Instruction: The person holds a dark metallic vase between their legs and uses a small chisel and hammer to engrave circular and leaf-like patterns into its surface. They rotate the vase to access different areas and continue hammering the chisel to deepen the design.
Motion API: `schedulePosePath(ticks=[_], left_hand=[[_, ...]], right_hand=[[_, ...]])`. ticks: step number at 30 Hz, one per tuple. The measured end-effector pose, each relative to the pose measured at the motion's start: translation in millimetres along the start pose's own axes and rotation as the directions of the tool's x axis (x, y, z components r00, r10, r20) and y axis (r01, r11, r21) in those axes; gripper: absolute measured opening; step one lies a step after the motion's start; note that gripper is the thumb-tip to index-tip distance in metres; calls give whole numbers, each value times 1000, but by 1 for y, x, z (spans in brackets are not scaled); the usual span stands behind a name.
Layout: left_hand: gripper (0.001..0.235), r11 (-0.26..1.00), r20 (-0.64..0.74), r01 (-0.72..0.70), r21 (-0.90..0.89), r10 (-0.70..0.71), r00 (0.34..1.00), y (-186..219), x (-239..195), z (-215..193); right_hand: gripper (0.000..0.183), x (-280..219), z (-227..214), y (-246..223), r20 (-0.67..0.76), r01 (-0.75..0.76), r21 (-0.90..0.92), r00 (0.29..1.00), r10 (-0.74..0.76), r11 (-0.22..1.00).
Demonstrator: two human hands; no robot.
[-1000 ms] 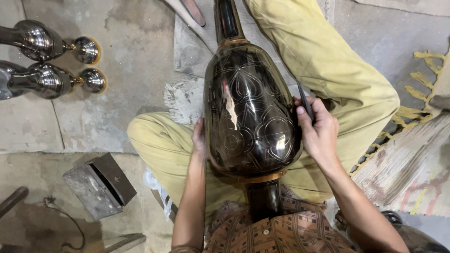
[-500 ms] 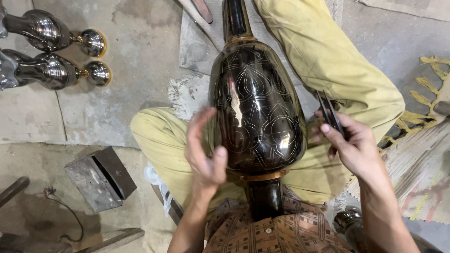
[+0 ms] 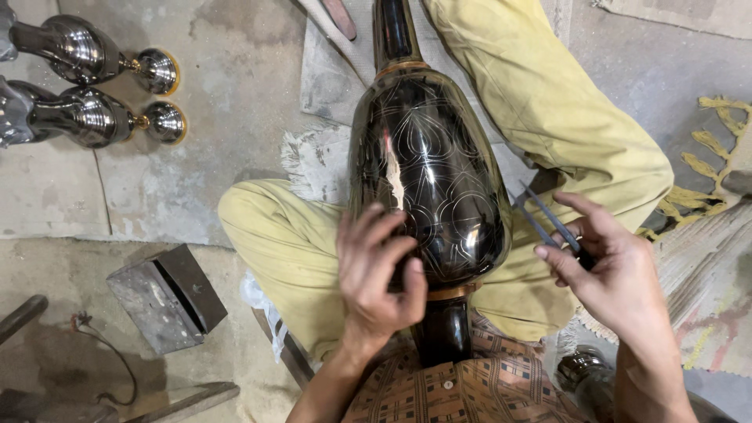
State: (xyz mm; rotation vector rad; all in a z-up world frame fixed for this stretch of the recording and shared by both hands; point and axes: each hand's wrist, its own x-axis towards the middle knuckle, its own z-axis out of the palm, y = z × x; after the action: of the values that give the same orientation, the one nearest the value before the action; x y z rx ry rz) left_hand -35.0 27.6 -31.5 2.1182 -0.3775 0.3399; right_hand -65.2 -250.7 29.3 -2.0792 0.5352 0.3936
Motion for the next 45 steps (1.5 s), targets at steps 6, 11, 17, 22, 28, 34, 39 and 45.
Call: schedulePosePath(ticks=[6,11,17,22,28,34,39,45], left_hand=[[20,999,265,-10,43,-2,964,30,6,15],[29,996,414,-9,89,-29,910,42,22,12],[51,985,570,-87,149,-13,822,42,31,7],[55,978,593,-74,195,-58,803,47,37,7],[60,974,613,-74,213,-74,787,49,40,7],[59,971,605,-76,227,-79,793,48,37,8],[59,973,614,-63,224,-91,784,46,34,8],[60,975,596,-68,211,-73,800,44,32,10]], right_hand=[[42,-2,-9,-30,-21,95,-120,995,-98,988],[34,2,-22,-58,-26,162,-292,984,-177,943],[33,13,-27,-70,73,250,-306,968,-239,919],[33,20,-29,-72,153,238,-401,969,-192,885],[29,24,-31,-80,192,316,-369,946,-261,874],[28,30,-33,-86,218,314,-389,945,-244,866],[27,31,-33,-86,242,315,-386,942,-234,867],[27,31,-33,-87,246,324,-385,938,-242,864]])
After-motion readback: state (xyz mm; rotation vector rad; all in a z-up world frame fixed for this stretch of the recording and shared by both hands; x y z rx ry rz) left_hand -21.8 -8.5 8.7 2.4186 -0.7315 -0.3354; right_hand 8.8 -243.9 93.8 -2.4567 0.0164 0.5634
